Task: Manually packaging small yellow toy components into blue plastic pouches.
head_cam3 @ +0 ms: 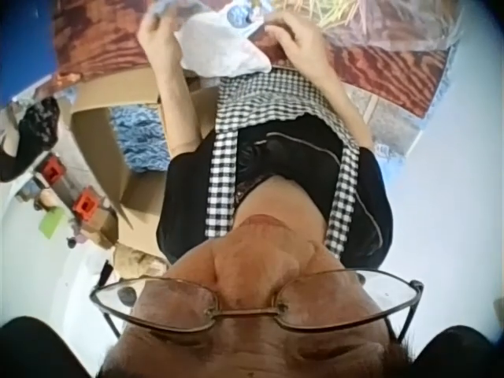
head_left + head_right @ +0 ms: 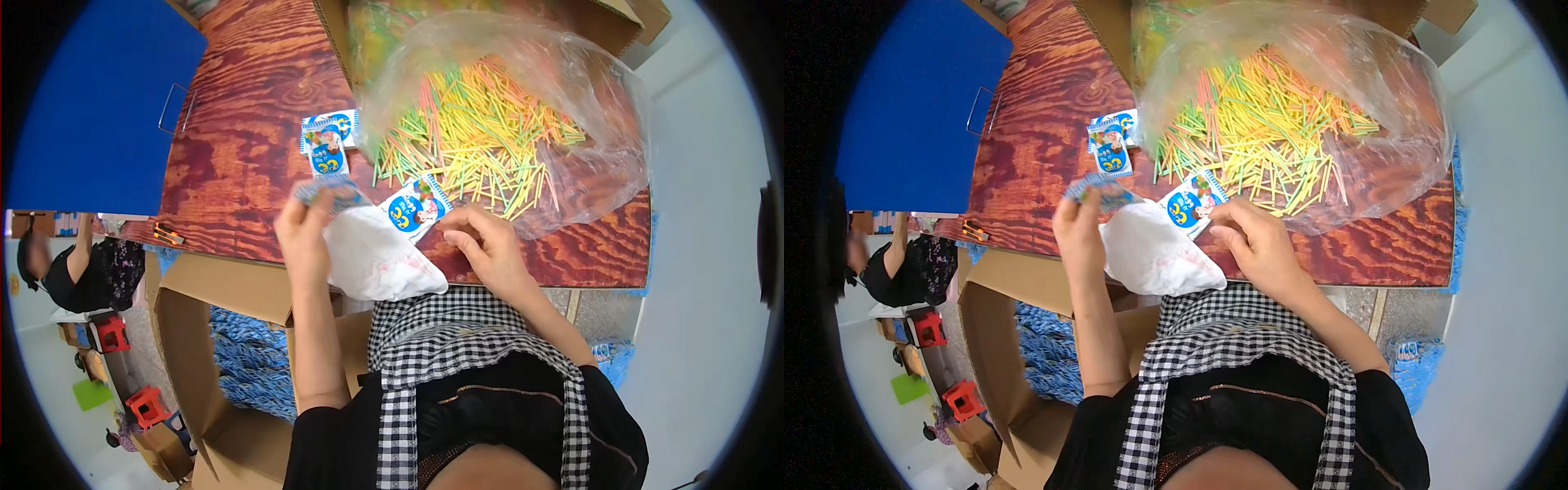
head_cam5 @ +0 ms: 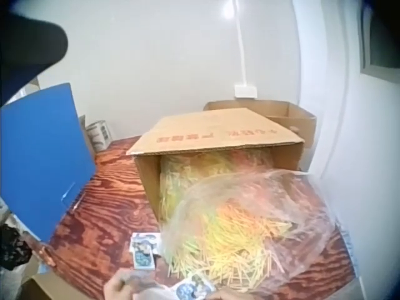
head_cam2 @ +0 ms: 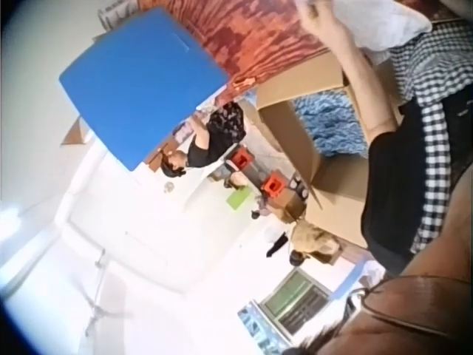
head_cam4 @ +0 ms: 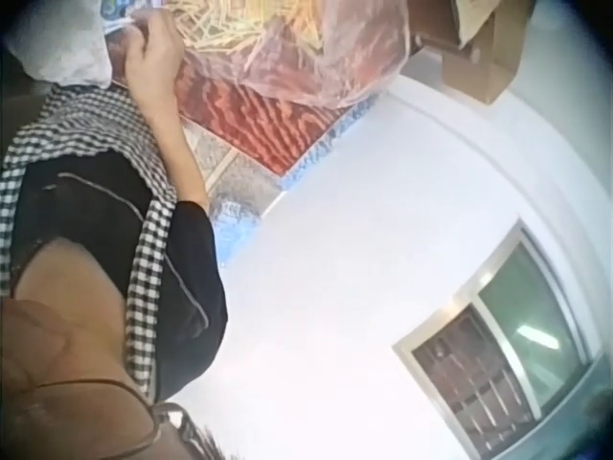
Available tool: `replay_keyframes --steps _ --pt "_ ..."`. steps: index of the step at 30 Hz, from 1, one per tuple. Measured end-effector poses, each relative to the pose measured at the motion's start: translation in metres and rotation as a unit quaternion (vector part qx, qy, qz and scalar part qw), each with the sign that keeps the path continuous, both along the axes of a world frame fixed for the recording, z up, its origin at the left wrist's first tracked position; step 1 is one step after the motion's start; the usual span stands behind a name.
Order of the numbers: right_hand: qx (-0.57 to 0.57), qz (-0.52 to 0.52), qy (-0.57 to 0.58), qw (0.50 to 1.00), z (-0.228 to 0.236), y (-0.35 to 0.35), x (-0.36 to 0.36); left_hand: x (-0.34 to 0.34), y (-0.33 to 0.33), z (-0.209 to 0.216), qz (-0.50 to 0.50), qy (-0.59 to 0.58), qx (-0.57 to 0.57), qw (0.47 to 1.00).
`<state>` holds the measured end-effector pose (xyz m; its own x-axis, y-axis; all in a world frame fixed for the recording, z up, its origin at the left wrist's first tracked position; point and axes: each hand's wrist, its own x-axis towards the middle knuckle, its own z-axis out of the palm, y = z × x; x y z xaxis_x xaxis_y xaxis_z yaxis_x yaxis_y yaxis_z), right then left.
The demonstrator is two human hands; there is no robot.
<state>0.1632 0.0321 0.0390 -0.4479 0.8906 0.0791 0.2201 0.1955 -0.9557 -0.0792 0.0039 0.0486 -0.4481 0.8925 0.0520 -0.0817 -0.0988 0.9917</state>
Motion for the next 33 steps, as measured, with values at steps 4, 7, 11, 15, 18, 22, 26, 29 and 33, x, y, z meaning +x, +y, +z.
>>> replay_keyframes --steps 4,7,11,15,18,22,26,29,33 --pt "0.041 0.068 -0.095 0.992 -0.014 -0.007 -0.010 -0.039 0.035 -0.026 0.066 -0.021 -0.006 0.998" --pt "0.112 0.087 -0.188 0.972 -0.021 -0.018 -0.023 -0.048 0.056 -0.051 0.082 -0.003 -0.010 0.997" --pt "0.151 0.083 -0.248 0.953 -0.022 -0.019 -0.036 -0.045 0.072 -0.055 0.158 0.284 -0.048 0.944" --pt "0.192 0.010 -0.255 0.948 -0.028 0.004 -0.035 -0.034 0.050 -0.042 0.257 0.473 -0.015 0.843" --pt "0.205 -0.064 -0.286 0.934 -0.030 0.029 -0.035 -0.002 0.018 -0.031 0.022 0.482 -0.020 0.875" --pt "0.203 -0.070 -0.284 0.934 -0.031 0.035 -0.040 0.052 0.017 -0.042 -0.022 0.553 0.000 0.833" --pt "0.157 -0.073 -0.213 0.962 -0.031 0.034 -0.036 0.041 0.022 -0.071 -0.025 0.283 -0.054 0.957" --pt "0.163 -0.097 -0.113 0.975 -0.032 0.039 -0.035 0.044 0.021 -0.065 -0.047 0.258 -0.010 0.965" --pt "0.175 -0.080 -0.159 0.968 -0.039 0.047 -0.040 0.046 0.020 -0.065 -0.066 0.318 0.019 0.946"
